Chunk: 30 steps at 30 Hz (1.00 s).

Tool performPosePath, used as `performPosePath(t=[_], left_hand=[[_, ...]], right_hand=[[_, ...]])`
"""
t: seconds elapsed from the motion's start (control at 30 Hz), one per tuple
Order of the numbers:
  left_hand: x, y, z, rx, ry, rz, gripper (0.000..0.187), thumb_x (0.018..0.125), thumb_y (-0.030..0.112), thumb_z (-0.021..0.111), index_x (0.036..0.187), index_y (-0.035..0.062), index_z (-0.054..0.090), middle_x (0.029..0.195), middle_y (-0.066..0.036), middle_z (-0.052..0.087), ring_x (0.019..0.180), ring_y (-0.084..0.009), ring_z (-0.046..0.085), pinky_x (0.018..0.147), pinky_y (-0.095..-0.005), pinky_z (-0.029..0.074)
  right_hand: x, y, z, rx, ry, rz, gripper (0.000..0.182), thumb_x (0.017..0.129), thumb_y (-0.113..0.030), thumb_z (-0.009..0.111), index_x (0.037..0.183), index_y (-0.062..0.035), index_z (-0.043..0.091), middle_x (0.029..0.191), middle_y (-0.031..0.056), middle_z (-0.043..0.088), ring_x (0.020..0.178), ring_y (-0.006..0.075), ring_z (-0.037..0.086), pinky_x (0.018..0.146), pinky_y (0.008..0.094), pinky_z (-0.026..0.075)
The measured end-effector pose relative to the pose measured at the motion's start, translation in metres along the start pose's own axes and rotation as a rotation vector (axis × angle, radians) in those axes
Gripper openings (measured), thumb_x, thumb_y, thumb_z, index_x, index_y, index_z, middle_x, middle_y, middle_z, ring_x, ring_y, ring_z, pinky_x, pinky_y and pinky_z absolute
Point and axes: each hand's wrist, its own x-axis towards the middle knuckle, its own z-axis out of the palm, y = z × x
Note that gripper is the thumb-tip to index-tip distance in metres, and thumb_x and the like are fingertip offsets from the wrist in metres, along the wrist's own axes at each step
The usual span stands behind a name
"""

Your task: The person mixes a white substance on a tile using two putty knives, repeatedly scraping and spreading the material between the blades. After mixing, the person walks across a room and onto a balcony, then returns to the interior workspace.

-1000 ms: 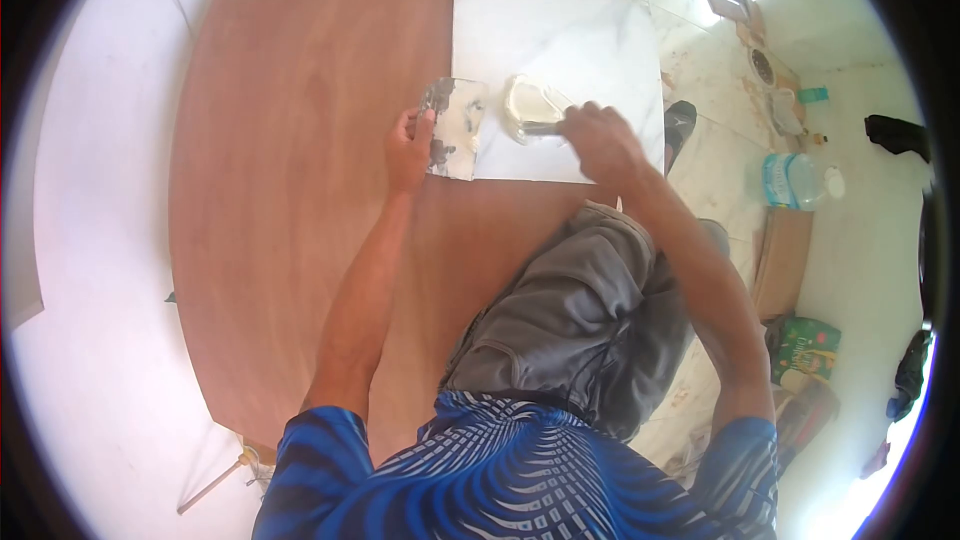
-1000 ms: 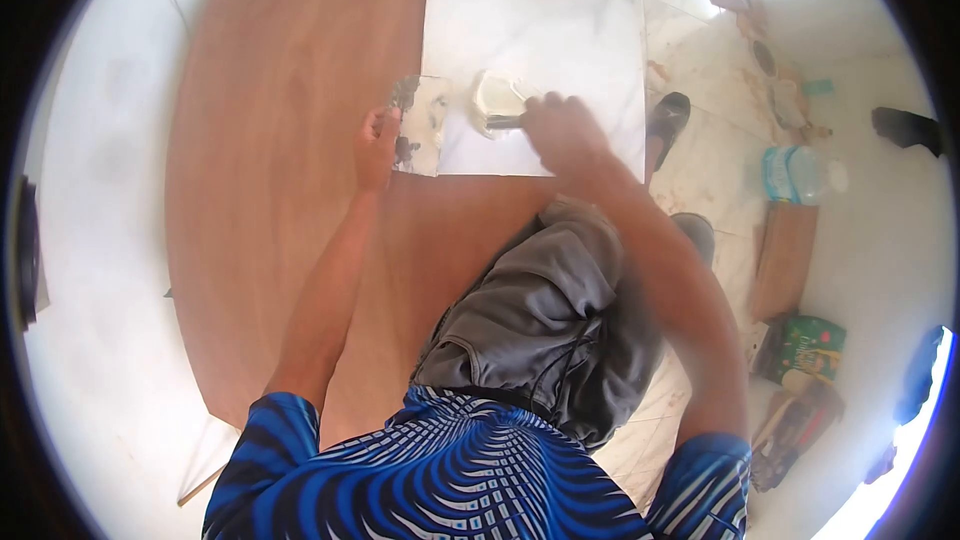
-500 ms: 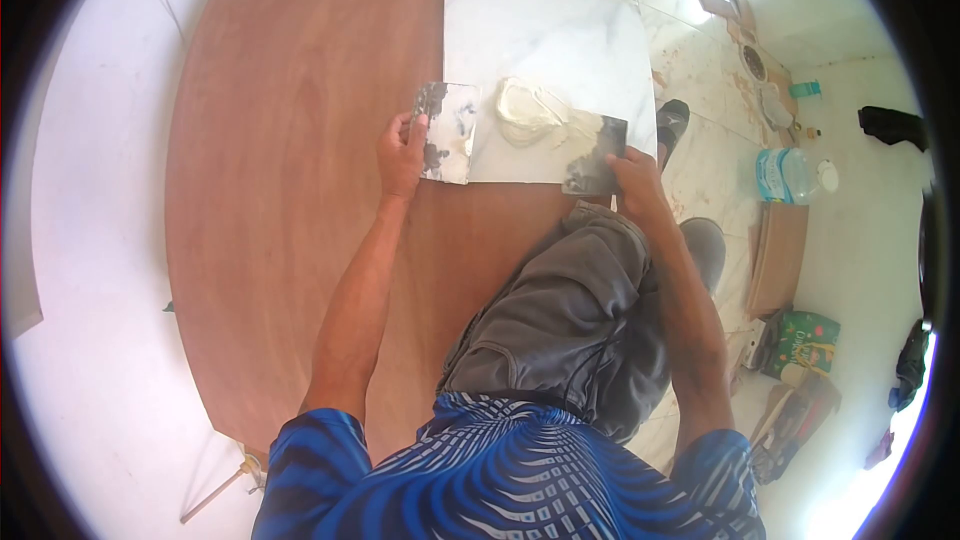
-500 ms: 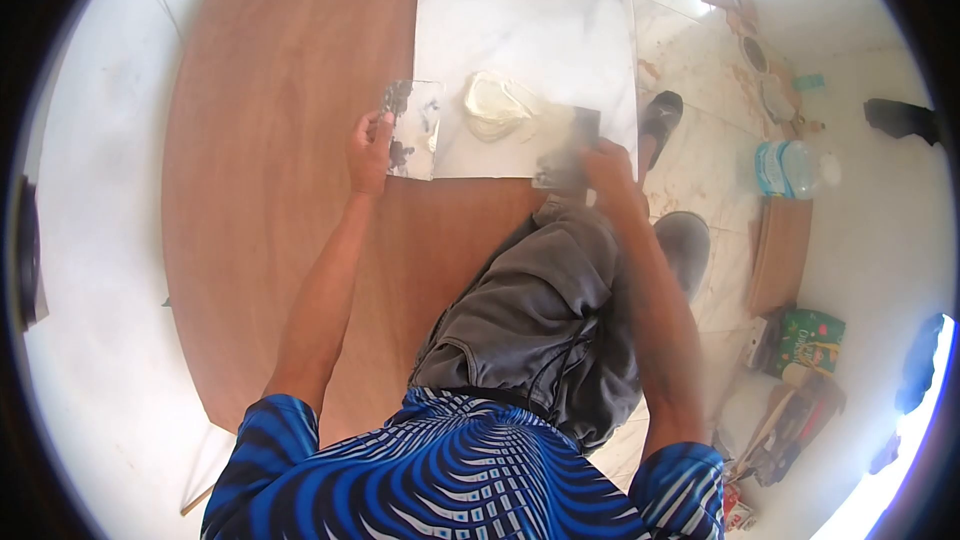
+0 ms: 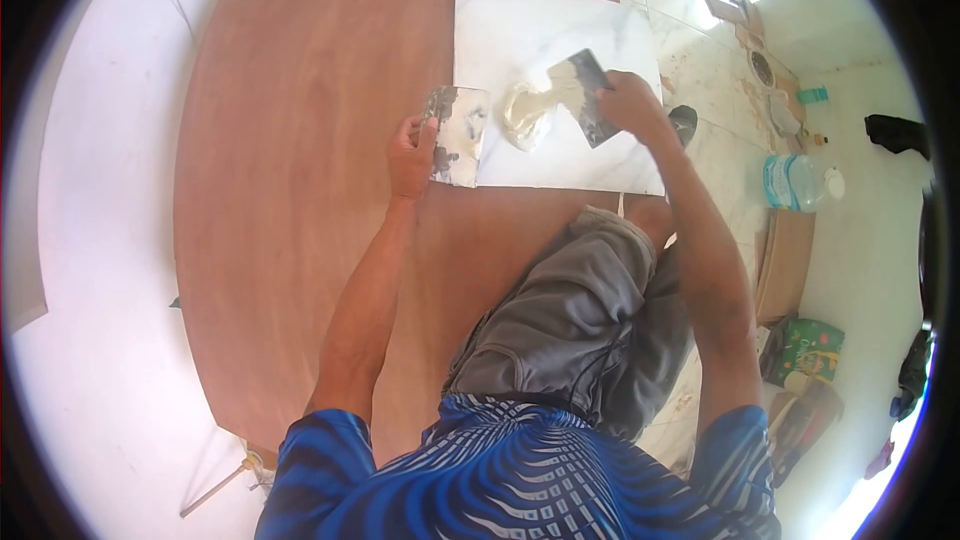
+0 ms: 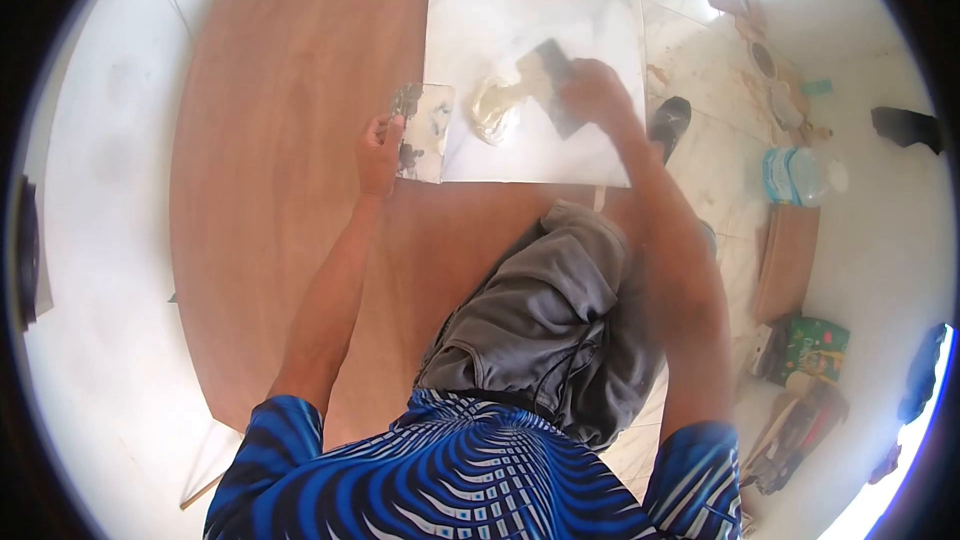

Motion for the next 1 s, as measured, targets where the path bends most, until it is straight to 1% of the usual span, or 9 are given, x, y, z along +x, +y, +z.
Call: performPosePath(t=[0.17,0.23,0.43,0.6,0.63,0.67,0.73,0.83,1.0], left_hand=[[0.003,-0.011,-0.001,-0.032,-0.005,-0.041,0.029,0.094,0.026,0.064,0.103,-0.0008,0.061,0.076,-0.003,0.066,0.058,-0.0058,0.059,0.050,-0.0216,0.048],[0.004,-0.012,-0.002,-0.023,0.017,-0.027,0.029,0.094,0.027,0.064,0.102,-0.0004,0.061,0.075,-0.003,0.065,0.056,-0.0057,0.058,0.049,-0.0216,0.047],[0.000,-0.008,0.003,-0.058,0.027,-0.049,0.028,0.094,0.029,0.064,0.098,0.0011,0.060,0.072,0.000,0.063,0.054,-0.0035,0.053,0.046,-0.0202,0.043],[0.004,-0.032,0.002,-0.113,0.050,-0.003,0.027,0.095,0.028,0.063,0.098,0.0013,0.060,0.071,0.000,0.061,0.053,-0.0026,0.048,0.045,-0.0199,0.039],[0.003,-0.030,0.002,-0.122,0.050,0.000,0.027,0.095,0.027,0.063,0.098,0.0012,0.060,0.071,0.000,0.061,0.053,-0.0027,0.048,0.044,-0.0199,0.039],[0.003,-0.027,0.003,-0.129,0.047,0.007,0.026,0.094,0.027,0.063,0.099,0.0012,0.060,0.071,0.000,0.061,0.053,-0.0028,0.048,0.044,-0.0200,0.038],[0.004,-0.025,0.003,-0.140,0.057,0.016,0.026,0.094,0.027,0.063,0.099,0.0008,0.061,0.072,0.000,0.062,0.053,-0.0030,0.048,0.045,-0.0201,0.038],[0.003,-0.030,0.003,-0.127,0.071,0.008,0.027,0.094,0.027,0.063,0.100,0.0002,0.061,0.073,0.000,0.062,0.054,-0.0033,0.050,0.046,-0.0201,0.039],[0.001,-0.017,0.002,-0.106,0.020,0.002,0.029,0.094,0.029,0.063,0.102,0.0003,0.061,0.076,-0.001,0.063,0.057,-0.0039,0.053,0.046,-0.0208,0.040]], right_hand=[[0.051,0.104,0.053,0.338,-0.189,0.066,0.033,0.083,-0.023,0.060,0.094,0.0076,0.066,0.079,0.0133,0.066,0.071,0.0185,0.061,0.064,0.0335,0.048],[0.048,0.062,0.043,0.353,-0.235,0.112,0.030,0.082,-0.021,0.061,0.094,0.0062,0.066,0.080,0.0141,0.065,0.072,0.0188,0.060,0.065,0.0347,0.047],[0.061,-0.019,0.028,-0.144,-0.249,-0.440,0.022,0.082,-0.014,0.058,0.098,0.0002,0.065,0.086,0.0148,0.065,0.084,0.0306,0.064,0.073,0.0430,0.048],[-0.022,-0.033,0.045,-0.512,0.039,-0.679,0.025,0.080,-0.006,0.056,0.103,-0.0101,0.065,0.091,0.0055,0.061,0.091,0.0259,0.059,0.083,0.0396,0.048],[-0.031,-0.024,0.062,-0.629,-0.046,-0.706,0.026,0.082,-0.006,0.055,0.106,-0.0122,0.063,0.093,0.0036,0.058,0.093,0.0232,0.056,0.082,0.0370,0.046],[-0.040,-0.002,0.081,-0.732,0.081,-0.886,0.014,0.085,-0.007,0.054,0.093,-0.0103,0.064,0.096,0.0070,0.060,0.094,0.0243,0.057,0.081,0.0374,0.046],[-0.041,-0.001,0.064,-0.566,-0.032,-0.780,0.023,0.082,-0.006,0.055,0.102,-0.0119,0.063,0.090,0.0023,0.058,0.088,0.0218,0.056,0.076,0.0379,0.045],[-0.033,-0.016,0.013,-0.488,0.033,-0.766,0.023,0.077,0.000,0.057,0.097,-0.0107,0.063,0.089,0.0029,0.058,0.086,0.0226,0.056,0.075,0.0374,0.044],[-0.019,-0.016,0.055,-0.513,0.129,-0.787,0.020,0.075,0.000,0.057,0.092,-0.0108,0.061,0.088,0.0031,0.058,0.088,0.0237,0.056,0.076,0.0378,0.043]])
